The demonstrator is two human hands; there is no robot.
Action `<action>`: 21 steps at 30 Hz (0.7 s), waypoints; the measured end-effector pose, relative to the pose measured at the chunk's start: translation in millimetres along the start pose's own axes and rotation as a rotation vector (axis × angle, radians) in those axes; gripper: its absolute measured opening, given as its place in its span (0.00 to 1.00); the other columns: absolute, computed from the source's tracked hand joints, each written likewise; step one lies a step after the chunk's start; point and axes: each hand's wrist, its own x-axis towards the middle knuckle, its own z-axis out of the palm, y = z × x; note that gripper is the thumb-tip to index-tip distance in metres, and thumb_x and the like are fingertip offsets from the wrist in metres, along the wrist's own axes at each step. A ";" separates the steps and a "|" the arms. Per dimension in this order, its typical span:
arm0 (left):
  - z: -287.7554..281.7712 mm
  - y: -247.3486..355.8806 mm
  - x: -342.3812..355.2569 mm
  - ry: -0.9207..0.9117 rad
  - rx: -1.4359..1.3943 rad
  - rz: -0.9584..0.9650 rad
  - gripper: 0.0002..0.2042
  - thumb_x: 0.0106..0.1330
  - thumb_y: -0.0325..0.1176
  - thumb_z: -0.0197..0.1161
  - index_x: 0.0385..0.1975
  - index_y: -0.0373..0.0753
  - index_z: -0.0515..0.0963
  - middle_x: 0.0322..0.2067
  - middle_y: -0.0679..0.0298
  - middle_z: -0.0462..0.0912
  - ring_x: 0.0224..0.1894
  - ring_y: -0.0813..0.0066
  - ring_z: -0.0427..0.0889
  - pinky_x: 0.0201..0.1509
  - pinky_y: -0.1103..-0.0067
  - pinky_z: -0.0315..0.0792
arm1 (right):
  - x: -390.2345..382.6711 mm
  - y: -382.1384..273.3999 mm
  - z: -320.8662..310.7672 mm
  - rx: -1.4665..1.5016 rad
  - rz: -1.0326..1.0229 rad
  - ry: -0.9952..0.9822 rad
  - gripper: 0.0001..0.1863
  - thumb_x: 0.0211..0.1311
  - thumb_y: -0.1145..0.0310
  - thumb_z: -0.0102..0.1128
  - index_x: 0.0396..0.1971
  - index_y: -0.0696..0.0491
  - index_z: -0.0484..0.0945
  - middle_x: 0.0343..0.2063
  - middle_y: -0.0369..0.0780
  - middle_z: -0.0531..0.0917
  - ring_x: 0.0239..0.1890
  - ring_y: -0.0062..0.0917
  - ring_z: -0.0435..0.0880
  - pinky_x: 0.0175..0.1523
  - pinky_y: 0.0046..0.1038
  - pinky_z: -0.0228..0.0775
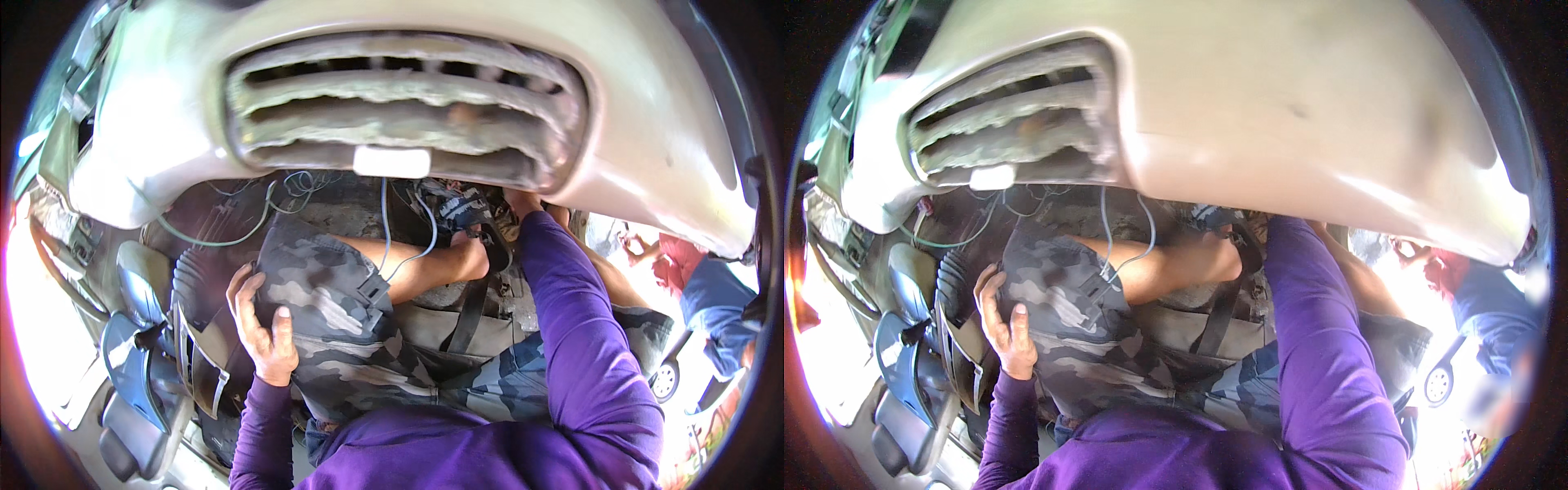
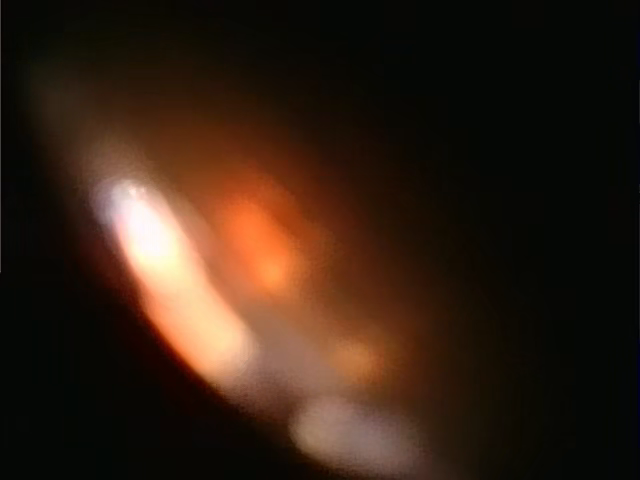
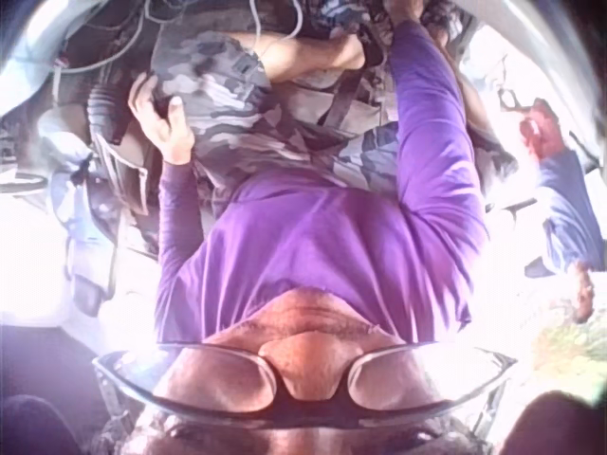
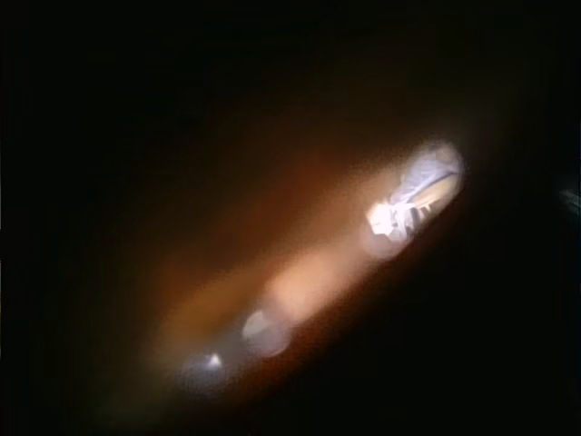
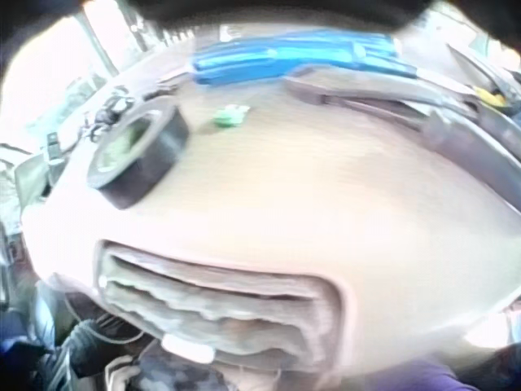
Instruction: The person works under the dashboard of a car, manipulating wires and connectors with both hands. They use pliers to strip or adjust wire ends and connect components within the exposed wiring harness.
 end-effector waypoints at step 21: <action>-0.4 -12.4 0.0 0.031 -0.130 0.031 0.25 0.56 0.35 0.65 0.56 0.34 0.75 0.60 0.43 0.71 0.62 0.45 0.72 0.69 0.59 0.64 | 18.6 18.2 -30.0 -0.810 -0.731 -0.516 0.17 0.55 0.63 0.62 0.38 0.61 0.86 0.41 0.54 0.88 0.50 0.46 0.86 0.55 0.41 0.77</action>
